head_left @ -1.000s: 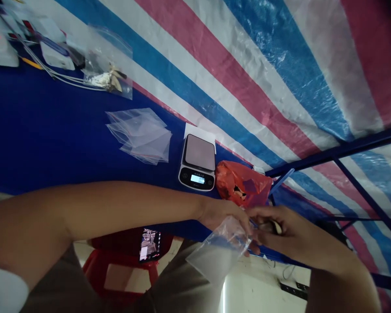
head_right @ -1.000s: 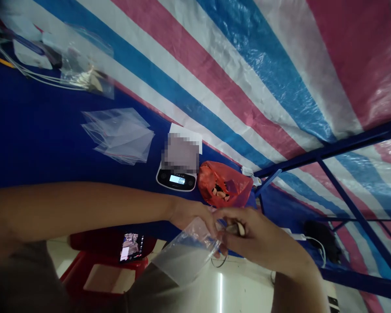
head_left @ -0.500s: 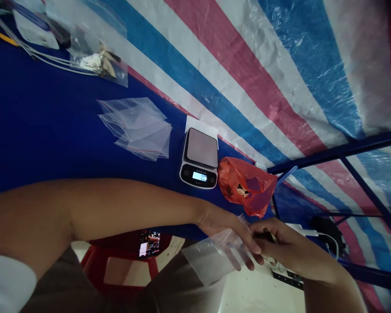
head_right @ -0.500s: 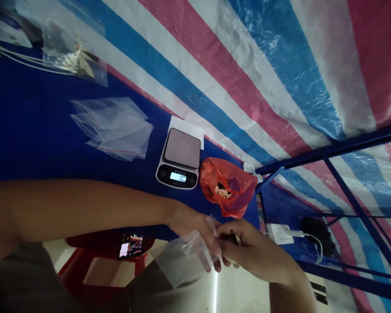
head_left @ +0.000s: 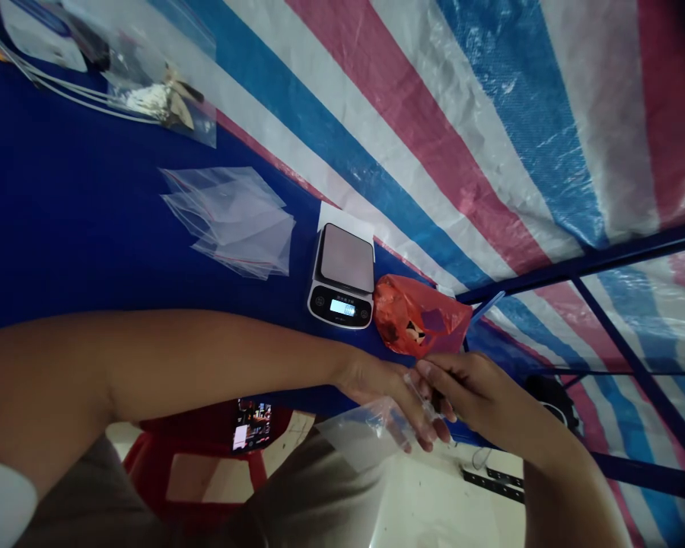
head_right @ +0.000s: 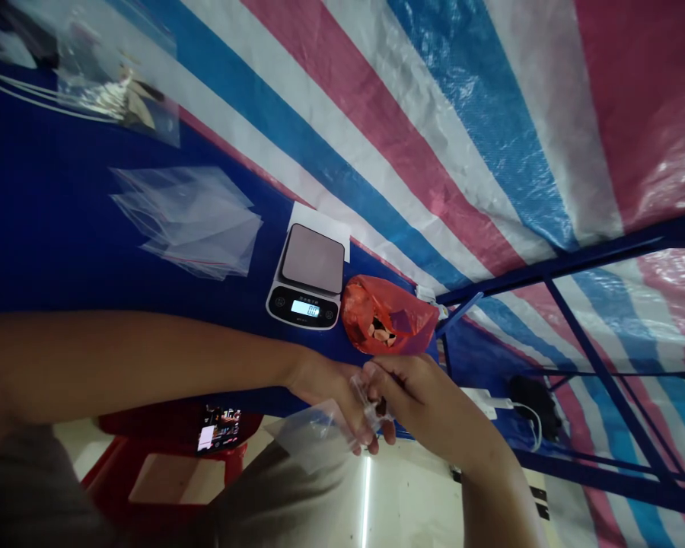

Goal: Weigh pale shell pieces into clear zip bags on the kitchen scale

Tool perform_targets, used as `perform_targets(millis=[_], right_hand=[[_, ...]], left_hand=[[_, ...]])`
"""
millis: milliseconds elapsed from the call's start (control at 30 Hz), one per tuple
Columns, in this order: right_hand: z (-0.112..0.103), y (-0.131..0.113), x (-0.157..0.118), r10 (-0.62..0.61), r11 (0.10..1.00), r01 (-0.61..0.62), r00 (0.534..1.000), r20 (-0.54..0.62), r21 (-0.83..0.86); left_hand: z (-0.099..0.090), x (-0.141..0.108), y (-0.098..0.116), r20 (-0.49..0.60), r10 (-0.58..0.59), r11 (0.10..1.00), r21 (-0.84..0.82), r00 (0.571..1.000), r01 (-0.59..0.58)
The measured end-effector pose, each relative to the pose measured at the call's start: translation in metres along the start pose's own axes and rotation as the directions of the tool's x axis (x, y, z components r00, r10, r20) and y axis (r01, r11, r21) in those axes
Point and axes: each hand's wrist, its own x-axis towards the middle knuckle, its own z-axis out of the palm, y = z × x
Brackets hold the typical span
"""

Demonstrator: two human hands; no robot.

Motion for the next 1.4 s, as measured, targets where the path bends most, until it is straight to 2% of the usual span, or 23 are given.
perform_targets(millis=[133,267,367,500,600,700,733,767,867,933,1000,1100,1133,1167,1300,1400], right_hand=[[0.001,0.007,-0.001,0.010,1.000,-0.011,0.998,-0.064,-0.010],[0.003,0.012,0.003,-0.009,0.999,-0.002,0.971,-0.240,-0.047],[0.007,0.007,0.007,-0.058,0.991,0.016,0.942,-0.330,-0.130],[0.011,-0.005,0.004,-0.126,0.967,0.036,0.927,-0.352,-0.251],[0.000,-0.002,-0.004,-0.126,0.960,0.016,0.916,-0.380,-0.280],[-0.021,0.020,-0.005,-0.071,0.968,-0.075,0.835,-0.545,-0.241],[-0.028,0.030,-0.003,-0.044,0.973,-0.093,0.823,-0.566,-0.211],[-0.033,0.040,0.002,-0.031,0.977,-0.088,0.839,-0.544,-0.192],[-0.034,0.069,0.025,-0.064,0.966,-0.033,0.931,-0.360,-0.257],[-0.026,0.082,0.042,-0.125,0.948,0.022,0.943,-0.307,-0.318],[-0.018,0.091,0.056,-0.210,0.912,0.040,0.901,-0.379,-0.409],[-0.011,0.101,0.069,-0.343,0.818,-0.054,0.753,-0.562,-0.573],[-0.011,0.104,0.071,-0.367,0.791,-0.094,0.718,-0.592,-0.605],[-0.010,0.107,0.073,-0.377,0.770,-0.118,0.709,-0.596,-0.627],[-0.004,0.115,0.082,-0.360,0.734,-0.088,0.789,-0.497,-0.673],[0.003,0.119,0.093,-0.335,0.717,-0.128,0.799,-0.500,-0.685]], left_hand=[[-0.002,0.002,-0.001,-0.003,0.055,0.998,-0.001,0.998,-0.055],[-0.006,0.003,-0.003,-0.017,0.056,0.998,-0.041,0.998,-0.056],[-0.007,0.003,-0.002,-0.015,0.054,0.998,-0.027,0.998,-0.054],[-0.005,0.000,0.002,-0.008,0.064,0.998,-0.014,0.998,-0.064],[-0.005,-0.002,0.003,-0.019,0.069,0.997,-0.023,0.997,-0.069],[-0.006,-0.002,0.002,-0.022,0.058,0.998,0.006,0.998,-0.058],[-0.005,-0.002,0.000,-0.016,0.051,0.999,0.020,0.999,-0.050],[-0.005,-0.001,-0.001,-0.008,0.035,0.999,0.031,0.999,-0.035],[-0.002,-0.002,-0.004,0.014,-0.053,0.998,0.034,0.998,0.053],[-0.001,-0.002,-0.004,0.021,-0.108,0.994,0.035,0.994,0.107],[-0.001,-0.001,-0.003,0.028,-0.140,0.989,0.042,0.990,0.139],[-0.003,0.001,-0.004,0.031,-0.146,0.988,0.051,0.989,0.144],[-0.004,0.001,-0.005,0.034,-0.138,0.989,0.051,0.990,0.137],[-0.005,0.002,-0.006,0.038,-0.129,0.991,0.051,0.991,0.127],[-0.007,0.003,-0.008,0.055,-0.118,0.992,0.056,0.992,0.114],[-0.008,0.003,-0.007,0.055,-0.157,0.986,0.057,0.986,0.154]])
